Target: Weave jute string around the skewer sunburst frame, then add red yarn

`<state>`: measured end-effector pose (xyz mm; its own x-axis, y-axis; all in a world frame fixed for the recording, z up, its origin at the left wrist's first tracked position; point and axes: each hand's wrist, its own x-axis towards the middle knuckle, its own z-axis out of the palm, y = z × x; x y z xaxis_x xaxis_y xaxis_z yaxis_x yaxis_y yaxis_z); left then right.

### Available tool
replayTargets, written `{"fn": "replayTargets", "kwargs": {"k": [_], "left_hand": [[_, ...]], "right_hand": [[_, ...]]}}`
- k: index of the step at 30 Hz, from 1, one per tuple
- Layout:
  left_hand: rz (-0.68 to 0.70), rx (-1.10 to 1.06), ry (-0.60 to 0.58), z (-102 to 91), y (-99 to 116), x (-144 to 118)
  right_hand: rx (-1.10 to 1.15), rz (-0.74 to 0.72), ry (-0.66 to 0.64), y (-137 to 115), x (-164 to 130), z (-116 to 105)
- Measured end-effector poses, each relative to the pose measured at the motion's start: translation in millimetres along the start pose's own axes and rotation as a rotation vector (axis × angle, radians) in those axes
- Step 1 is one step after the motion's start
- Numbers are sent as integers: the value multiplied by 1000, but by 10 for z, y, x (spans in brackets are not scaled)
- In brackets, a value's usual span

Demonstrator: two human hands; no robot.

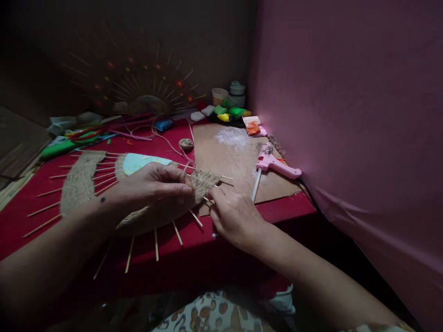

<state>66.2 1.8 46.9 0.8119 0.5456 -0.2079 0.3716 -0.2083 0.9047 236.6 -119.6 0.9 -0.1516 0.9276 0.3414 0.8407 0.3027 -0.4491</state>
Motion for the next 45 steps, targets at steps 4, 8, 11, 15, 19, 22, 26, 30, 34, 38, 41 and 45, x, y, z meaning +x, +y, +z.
{"fn": "replayTargets", "kwargs": {"k": [4,8,11,15,19,22,26,30,34,38,41,45], "left_hand": [[47,128,-37,23,-23,-19],[89,273,-13,67,-44,-27],[133,311,-18,117,-46,-36],[193,382,-31,167,-64,-37],[250,381,-61,201,-77,-59],[325,391,-45,264,-49,-119],[454,572,46,458,-64,-199],[574,799,169,699,-206,-227],[579,955,314,835,-301,-266],[523,875,337,847,-255,-358],[491,762,351,791,-186,-423],[375,662,467,647,-152,-461]], "right_hand": [[-39,-21,98,44,48,24],[-130,-71,113,97,86,72],[-180,-80,89,117,92,95],[-164,-111,88,128,97,86],[-127,-100,52,147,121,62],[-95,-69,26,175,133,66],[-14,-80,70,224,130,99],[49,-89,104,253,127,118],[83,-71,95,265,122,122],[89,-54,84,267,113,123],[96,-43,71,258,110,114],[84,-60,72,253,111,111]]}}
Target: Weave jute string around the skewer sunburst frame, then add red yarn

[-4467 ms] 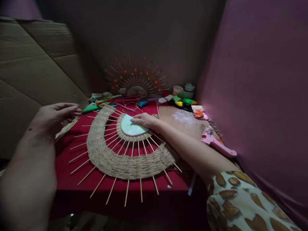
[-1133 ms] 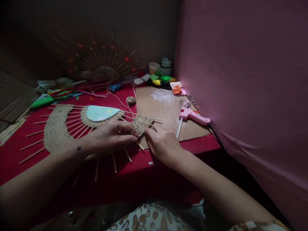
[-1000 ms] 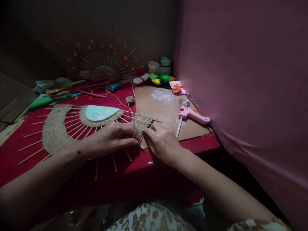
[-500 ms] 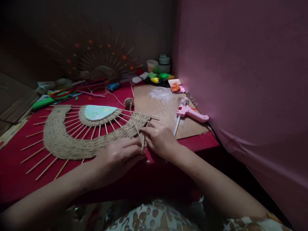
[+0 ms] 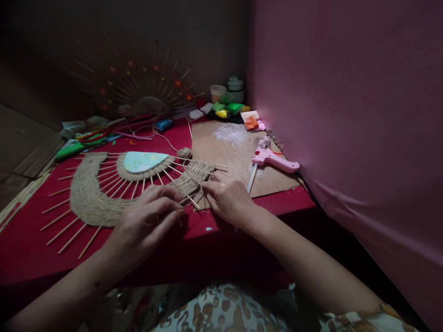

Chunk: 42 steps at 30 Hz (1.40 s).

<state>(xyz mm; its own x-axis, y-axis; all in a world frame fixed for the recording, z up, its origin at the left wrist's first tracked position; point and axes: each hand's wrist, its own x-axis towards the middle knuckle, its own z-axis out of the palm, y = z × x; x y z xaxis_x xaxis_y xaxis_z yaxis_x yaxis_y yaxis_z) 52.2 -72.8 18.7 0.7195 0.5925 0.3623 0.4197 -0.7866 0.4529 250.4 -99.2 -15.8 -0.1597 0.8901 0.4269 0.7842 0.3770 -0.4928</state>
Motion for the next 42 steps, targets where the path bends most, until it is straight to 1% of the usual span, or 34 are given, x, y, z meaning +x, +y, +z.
{"fn": "replayTargets", "kwargs": {"k": [4,8,13,17,19,21,25,27,30,33,35,38,42], "left_hand": [[-170,-10,52,-67,-169,5],[-285,-38,94,-73,-320,-58],[-403,-94,170,-51,-384,-200],[-444,-100,216,-17,-375,-280],[-446,-109,233,-3,-370,-298],[-446,-127,247,8,-368,-306],[-442,-127,290,22,-354,-305],[-443,-121,303,27,-342,-304],[-443,-135,322,26,-328,-321],[-442,-167,320,4,-322,-369],[-449,-193,301,-18,-319,-411],[-453,-235,279,-45,-313,-463],[-426,-266,263,-57,-308,-477]], "right_hand": [[-38,-23,13,6,-4,13],[-112,-39,6,-7,-12,9],[-199,-75,0,-32,-18,-1],[-283,-74,-44,-53,-3,-10],[-308,-66,-89,-72,14,-37],[-305,-62,-129,-106,42,-79],[-249,-82,-137,-235,170,-154],[-185,-143,-210,-322,288,-164],[-91,-245,-430,-433,509,-134],[12,-334,-620,-480,691,-75],[78,-408,-700,-480,740,-39],[64,-482,-731,-459,698,-12],[-98,-537,-695,-450,544,-26]]}}
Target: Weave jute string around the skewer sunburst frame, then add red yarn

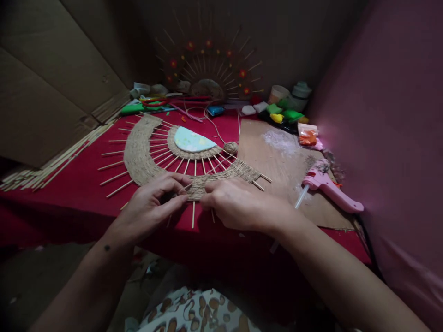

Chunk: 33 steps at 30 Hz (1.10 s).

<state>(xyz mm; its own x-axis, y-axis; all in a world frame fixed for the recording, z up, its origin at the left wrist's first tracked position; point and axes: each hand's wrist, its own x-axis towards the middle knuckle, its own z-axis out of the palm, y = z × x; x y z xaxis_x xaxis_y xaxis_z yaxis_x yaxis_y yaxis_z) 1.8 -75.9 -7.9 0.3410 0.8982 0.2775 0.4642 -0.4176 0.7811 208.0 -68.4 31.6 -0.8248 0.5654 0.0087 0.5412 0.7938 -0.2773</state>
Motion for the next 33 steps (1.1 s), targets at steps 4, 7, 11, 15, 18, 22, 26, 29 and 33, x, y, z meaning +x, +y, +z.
{"fn": "replayTargets", "kwargs": {"k": [4,7,11,15,18,22,26,29,33], "left_hand": [[20,-19,-15,-6,12,12],[23,-40,-45,-20,10,9],[50,-35,-63,-37,4,-12],[107,-15,-86,-51,46,-60],[131,-4,-81,-64,87,-111],[135,17,-97,-76,121,-189],[149,72,-79,-69,169,-277],[181,121,-49,-42,211,-345],[224,166,-11,5,210,-434]], "right_hand": [[-281,-94,-27,-98,-59,26],[-433,-183,-44,-115,-58,29],[-478,-250,31,-23,-69,82],[-464,-282,178,44,-102,170],[-468,-308,260,33,-111,206],[-446,-326,287,13,-102,225],[-435,-340,353,17,-87,248],[-430,-333,376,20,-80,262],[-428,-308,379,35,-83,269]]}}
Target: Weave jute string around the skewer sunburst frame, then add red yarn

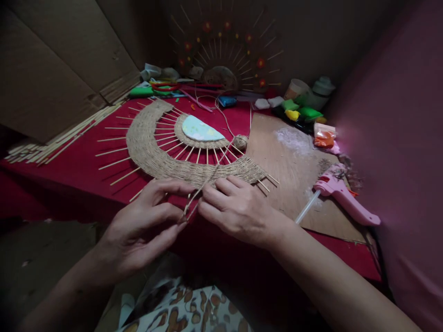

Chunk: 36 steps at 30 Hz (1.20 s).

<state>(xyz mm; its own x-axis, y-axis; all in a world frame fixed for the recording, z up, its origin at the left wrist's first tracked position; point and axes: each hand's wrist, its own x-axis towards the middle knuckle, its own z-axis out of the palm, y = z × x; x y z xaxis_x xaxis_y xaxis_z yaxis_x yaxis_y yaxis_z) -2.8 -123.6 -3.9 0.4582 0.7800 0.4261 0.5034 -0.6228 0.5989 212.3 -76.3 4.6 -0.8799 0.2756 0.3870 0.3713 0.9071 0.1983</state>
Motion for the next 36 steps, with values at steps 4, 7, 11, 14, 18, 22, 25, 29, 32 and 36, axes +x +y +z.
{"fn": "replayTargets", "kwargs": {"k": [4,7,11,14,18,22,25,29,32,36], "left_hand": [[6,64,31,17,-17,-92],[-1,123,73,0,-16,-132],[-112,189,179,-36,-32,-88],[-195,197,241,-67,-83,-6],[-269,253,319,-124,-167,51],[-305,191,303,-171,-278,56],[-332,204,325,-171,-372,86],[-336,239,339,-124,-427,128],[-326,193,338,-77,-418,128],[-303,178,354,-22,-406,110]], "right_hand": [[-8,5,32,15,-18,15],[-9,6,41,11,-16,14],[0,6,42,-1,-7,2],[-2,10,68,0,-11,8],[11,15,51,8,-17,27],[7,15,36,12,-17,27],[14,24,9,12,-19,21],[15,52,-29,28,-55,46],[28,96,-48,64,-99,77],[114,167,-81,105,-80,52]]}}
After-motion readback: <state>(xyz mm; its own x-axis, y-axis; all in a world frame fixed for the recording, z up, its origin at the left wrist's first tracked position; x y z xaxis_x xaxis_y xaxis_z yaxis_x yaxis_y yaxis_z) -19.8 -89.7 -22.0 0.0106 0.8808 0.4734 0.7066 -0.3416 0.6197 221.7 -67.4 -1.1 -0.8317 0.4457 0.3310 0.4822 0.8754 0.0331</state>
